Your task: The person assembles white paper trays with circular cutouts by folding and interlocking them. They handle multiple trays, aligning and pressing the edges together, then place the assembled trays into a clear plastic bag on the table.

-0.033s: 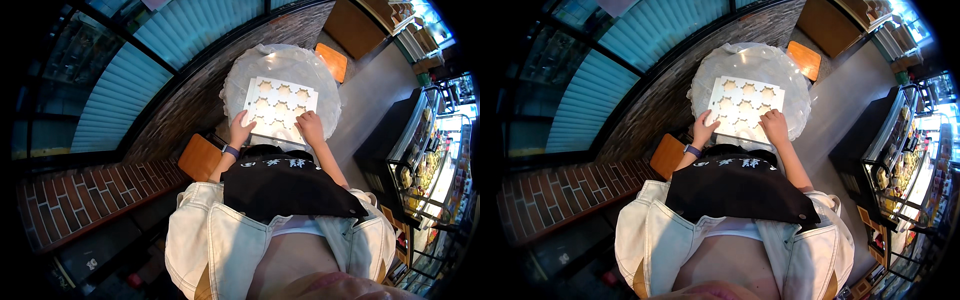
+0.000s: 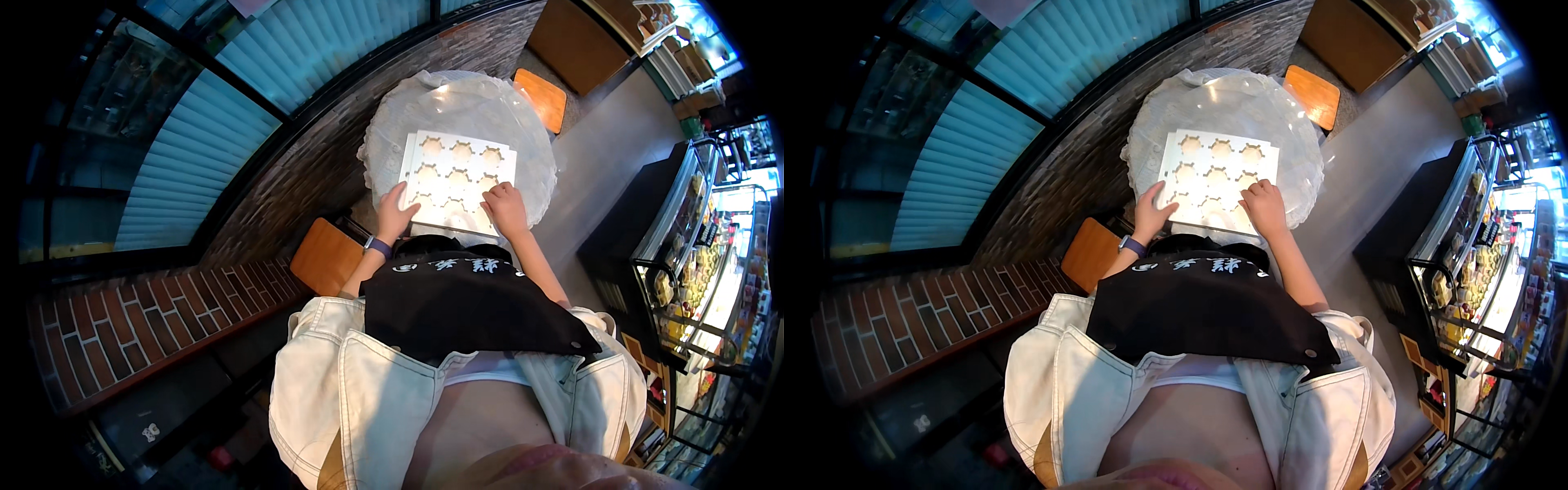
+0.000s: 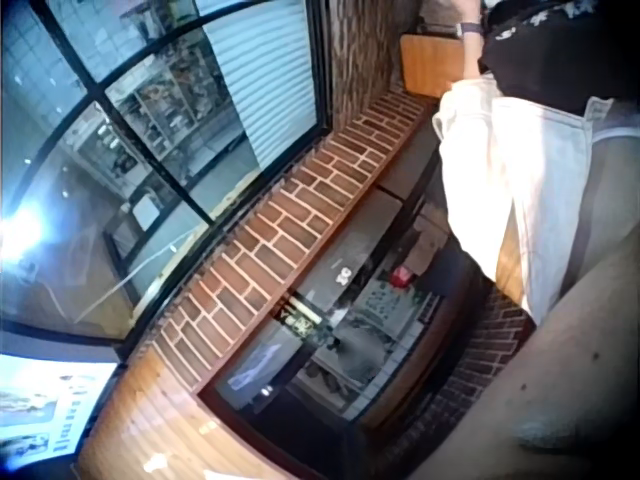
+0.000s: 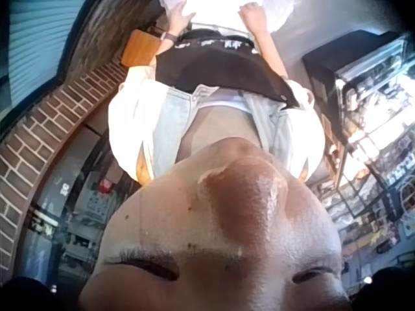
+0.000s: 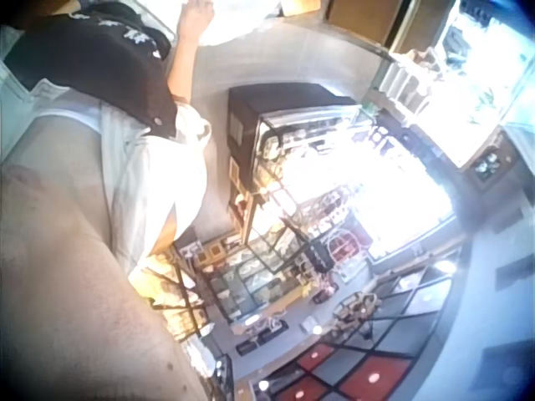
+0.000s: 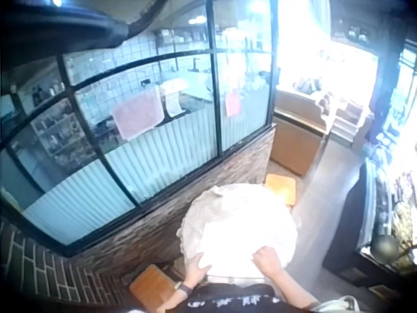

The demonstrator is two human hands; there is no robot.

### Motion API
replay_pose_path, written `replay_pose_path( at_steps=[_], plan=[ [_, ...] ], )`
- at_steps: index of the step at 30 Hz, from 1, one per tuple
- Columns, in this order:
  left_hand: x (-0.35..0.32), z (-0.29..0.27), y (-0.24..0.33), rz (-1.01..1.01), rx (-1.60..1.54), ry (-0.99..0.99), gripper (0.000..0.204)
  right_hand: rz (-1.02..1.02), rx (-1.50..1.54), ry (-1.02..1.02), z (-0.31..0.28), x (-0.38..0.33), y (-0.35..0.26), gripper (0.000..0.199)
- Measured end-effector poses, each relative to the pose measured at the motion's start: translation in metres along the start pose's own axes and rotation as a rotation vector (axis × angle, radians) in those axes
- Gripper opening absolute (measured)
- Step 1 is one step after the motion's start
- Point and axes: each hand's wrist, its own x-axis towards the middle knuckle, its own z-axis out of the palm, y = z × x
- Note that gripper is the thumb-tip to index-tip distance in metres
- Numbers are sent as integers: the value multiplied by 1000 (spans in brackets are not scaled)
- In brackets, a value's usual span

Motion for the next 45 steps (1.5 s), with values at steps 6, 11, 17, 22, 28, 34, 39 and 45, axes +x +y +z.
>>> replay_pose_path(
  at_steps=[6,11,17,22,28,34,39,45],
  plan=[
    [6,-3,43,476,557,-151,37,74,-37,-109,45,-30,20,17],
    [30,17,37,590,637,-273,13,127,-40,-71,45,-31,17,24],
    [39,31,22,672,721,-343,5,271,-9,-143,46,-28,11,34],
    [39,33,23,635,747,-373,4,214,-75,-219,40,-21,18,37],
    [36,29,31,626,670,-352,9,159,-108,-306,40,-14,25,35],
    [34,31,27,607,699,-334,5,140,-92,-363,40,-14,29,33],
    [32,30,33,603,651,-295,7,235,-57,-373,41,-15,26,38],
    [36,33,28,550,674,-349,5,341,9,-353,33,-9,18,39]
  ],
)
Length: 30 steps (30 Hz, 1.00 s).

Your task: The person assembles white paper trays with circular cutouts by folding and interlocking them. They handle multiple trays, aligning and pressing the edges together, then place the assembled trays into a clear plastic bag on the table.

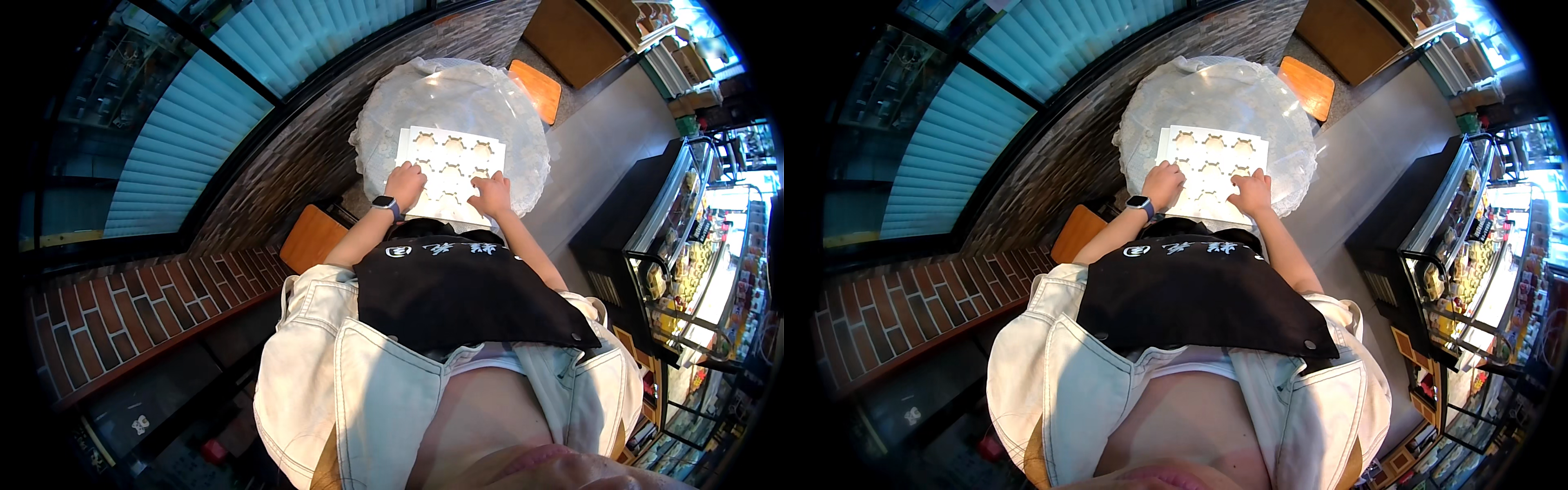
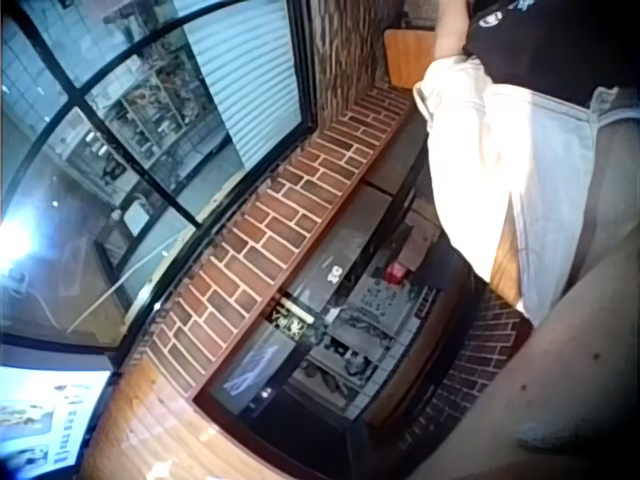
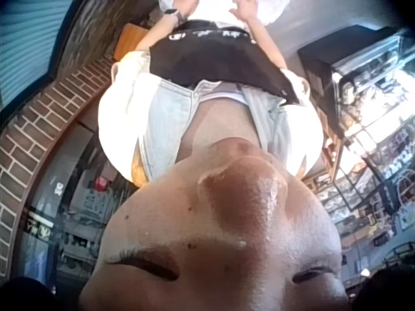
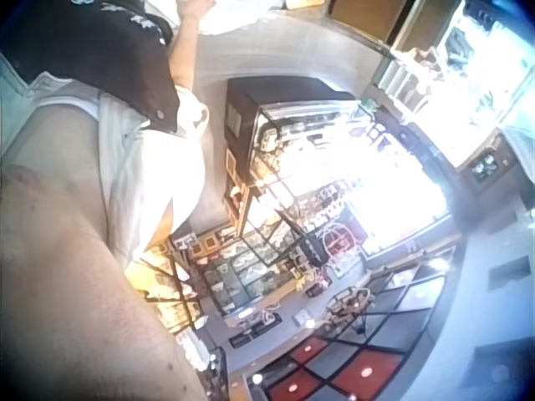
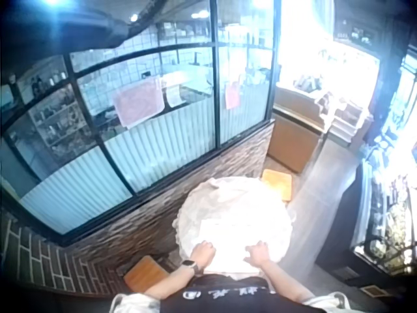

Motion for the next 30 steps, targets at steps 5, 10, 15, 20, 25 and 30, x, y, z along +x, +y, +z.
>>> replay_pose_path(
  at_steps=[5,10,15,20,25,30],
  plan=[
    [-5,-12,10,-31,-113,78,6,11,24,45,3,-3,-1,38],
    [-9,-20,34,-146,-52,405,11,62,82,215,13,-9,-9,35],
    [-15,-14,38,-282,-115,19,27,73,55,261,22,-13,-21,35],
    [-14,-17,41,-297,73,-48,33,58,44,211,28,-18,-28,35],
    [-13,-10,40,-410,61,-94,27,35,51,189,32,-22,-30,36],
    [-14,3,37,-419,77,-64,24,9,52,193,36,-24,-24,35]
  ],
)
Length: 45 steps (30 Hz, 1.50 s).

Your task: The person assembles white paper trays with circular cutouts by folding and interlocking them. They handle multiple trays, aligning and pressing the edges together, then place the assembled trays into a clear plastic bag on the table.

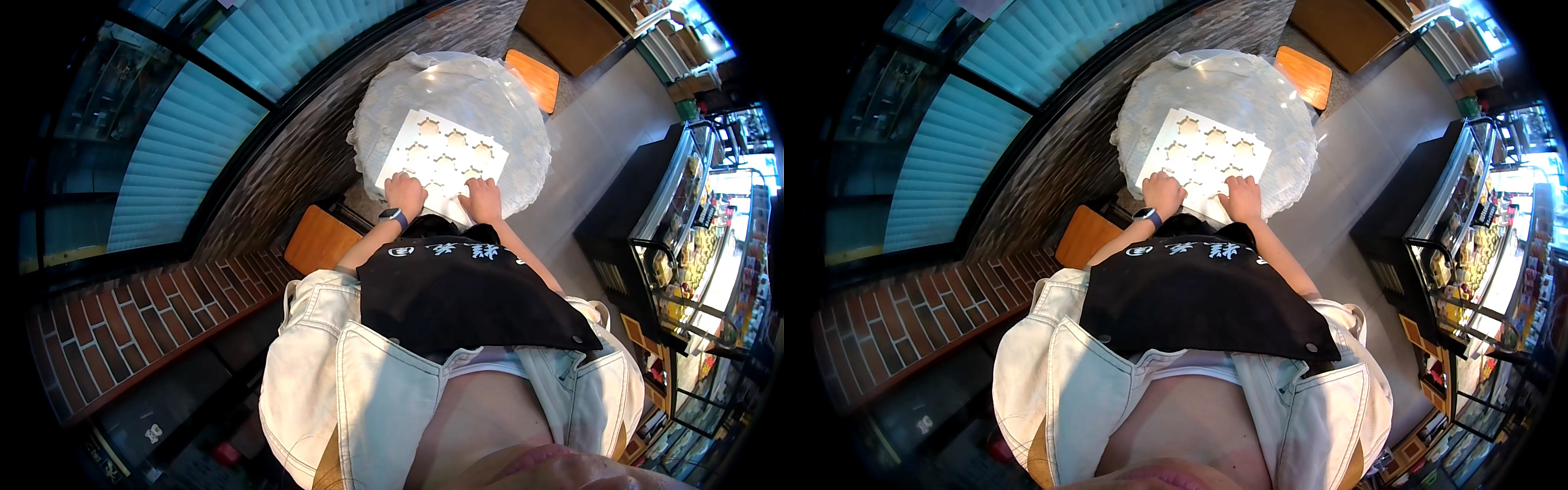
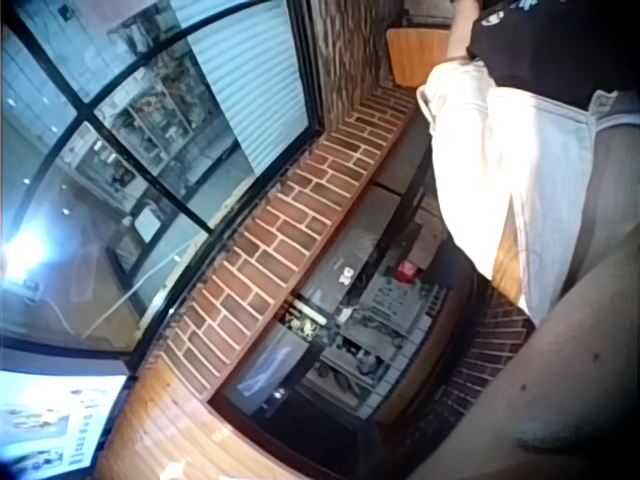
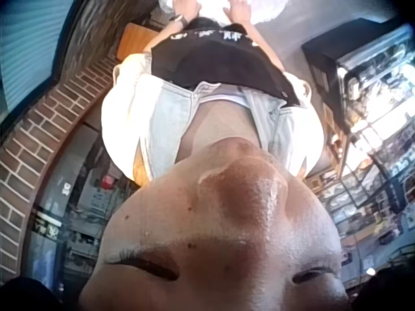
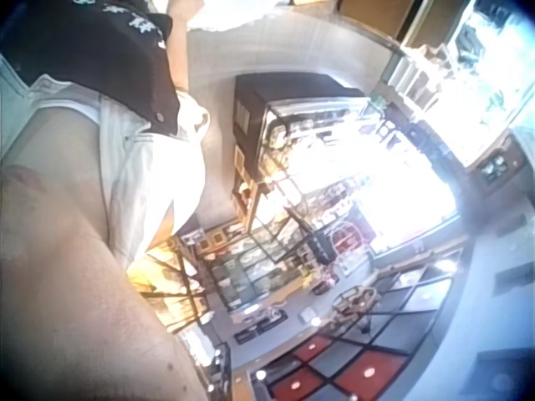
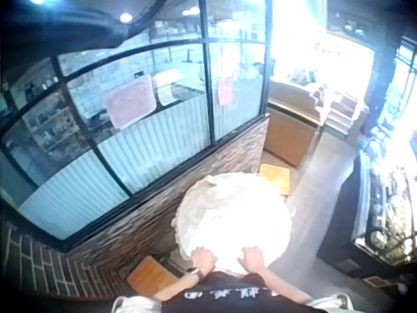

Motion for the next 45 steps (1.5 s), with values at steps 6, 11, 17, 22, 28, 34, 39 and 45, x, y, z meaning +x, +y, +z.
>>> replay_pose_path(
  at_steps=[6,11,17,22,28,34,39,45],
  plan=[
    [-3,-2,-3,-5,-23,82,27,-18,7,19,0,-1,1,35],
    [-1,-10,-8,-27,-124,107,29,-54,56,16,-1,-4,1,33],
    [7,2,-6,-85,-140,22,27,-119,73,23,0,-3,2,25],
    [9,10,-9,-70,-130,32,23,-133,59,27,2,-3,4,22],
    [12,15,-10,-57,-82,40,18,-105,36,-7,0,-1,0,20],
    [18,-1,-5,-67,-107,-79,27,-91,48,-5,-5,-3,-2,22],
    [17,7,-8,-41,-118,-24,25,-28,275,35,-13,-1,7,27],
    [17,11,-11,-44,-147,-37,25,-28,84,97,-26,29,24,38]
  ],
)
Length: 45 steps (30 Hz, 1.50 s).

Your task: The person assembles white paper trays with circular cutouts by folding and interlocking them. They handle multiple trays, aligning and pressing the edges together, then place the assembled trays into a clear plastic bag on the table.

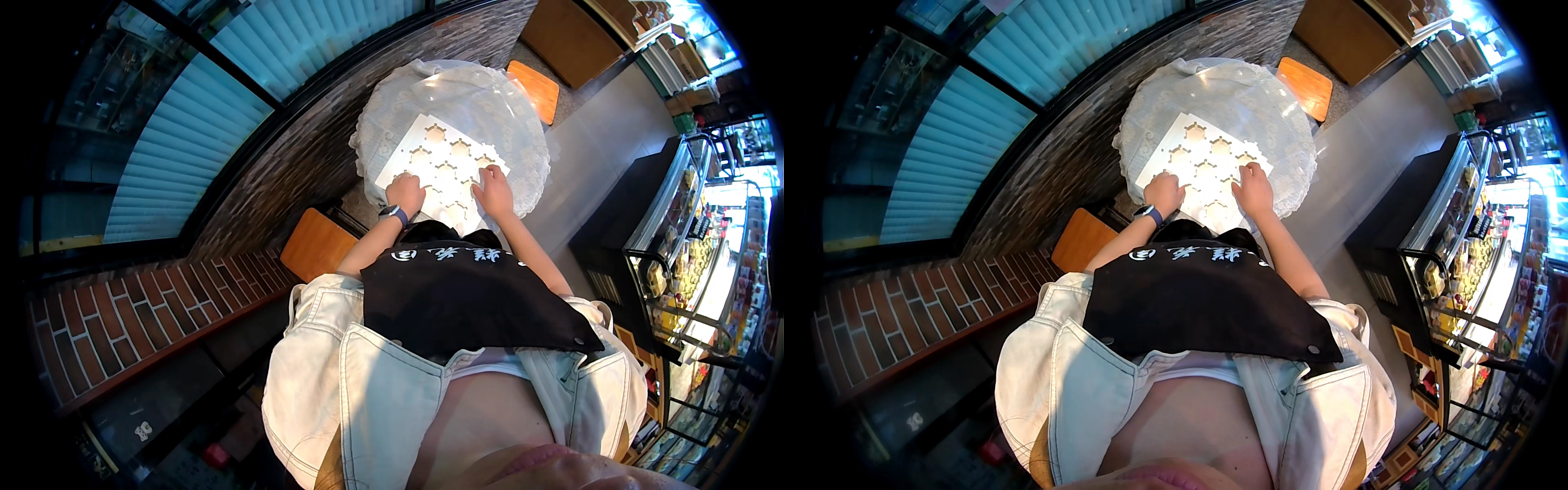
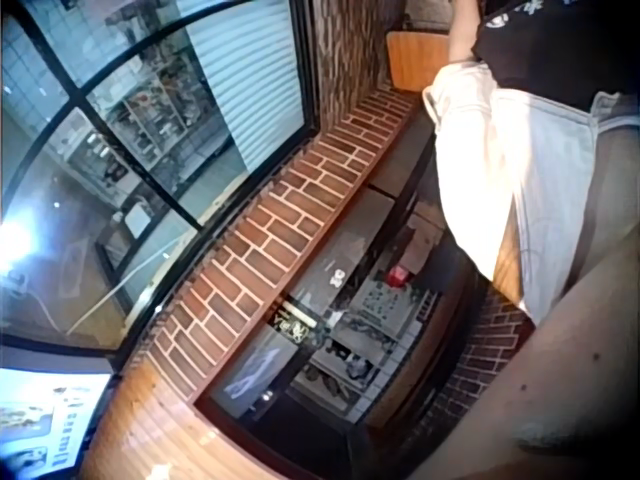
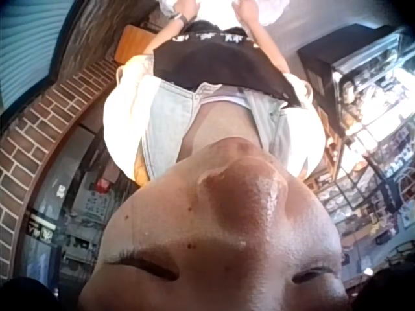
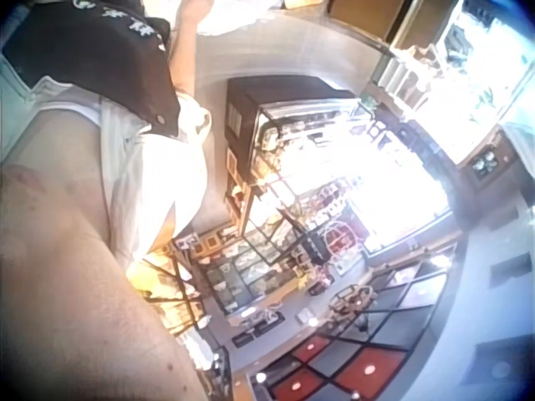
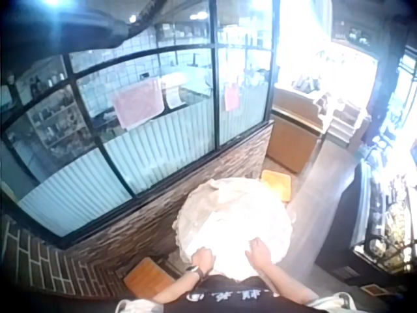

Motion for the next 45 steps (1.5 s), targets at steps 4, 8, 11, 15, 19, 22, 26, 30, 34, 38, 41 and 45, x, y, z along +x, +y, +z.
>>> replay_pose_path(
  at_steps=[4,8,11,15,19,22,26,30,34,38,41,45],
  plan=[
    [-4,-5,1,-3,-50,-1,27,61,-200,-224,-3,23,-1,28],
    [-7,-8,-8,55,-161,37,27,-49,-334,-185,5,27,7,20],
    [-9,-10,-16,-3,-239,105,23,-108,-411,-199,19,32,15,15],
    [-3,-31,-23,159,-70,187,11,-170,-453,-276,32,30,36,17],
    [10,-37,-33,337,-18,301,18,-180,-332,-222,18,28,22,15],
    [23,-46,-29,421,139,124,17,-100,-207,-169,8,24,16,21],
    [37,-43,-28,570,194,143,12,-46,-87,32,3,9,10,31],
    [44,-39,-34,669,291,69,10,86,-156,14,1,-4,5,38],
    [44,-36,-35,667,318,78,11,226,-85,-68,-2,2,1,38],
    [37,-36,-35,637,351,142,11,287,-50,-120,-1,10,5,37],
    [35,-35,-36,646,330,164,10,307,-57,-136,6,16,10,41],
    [29,-35,-39,661,319,153,8,222,-94,-123,11,16,11,30]
  ],
)
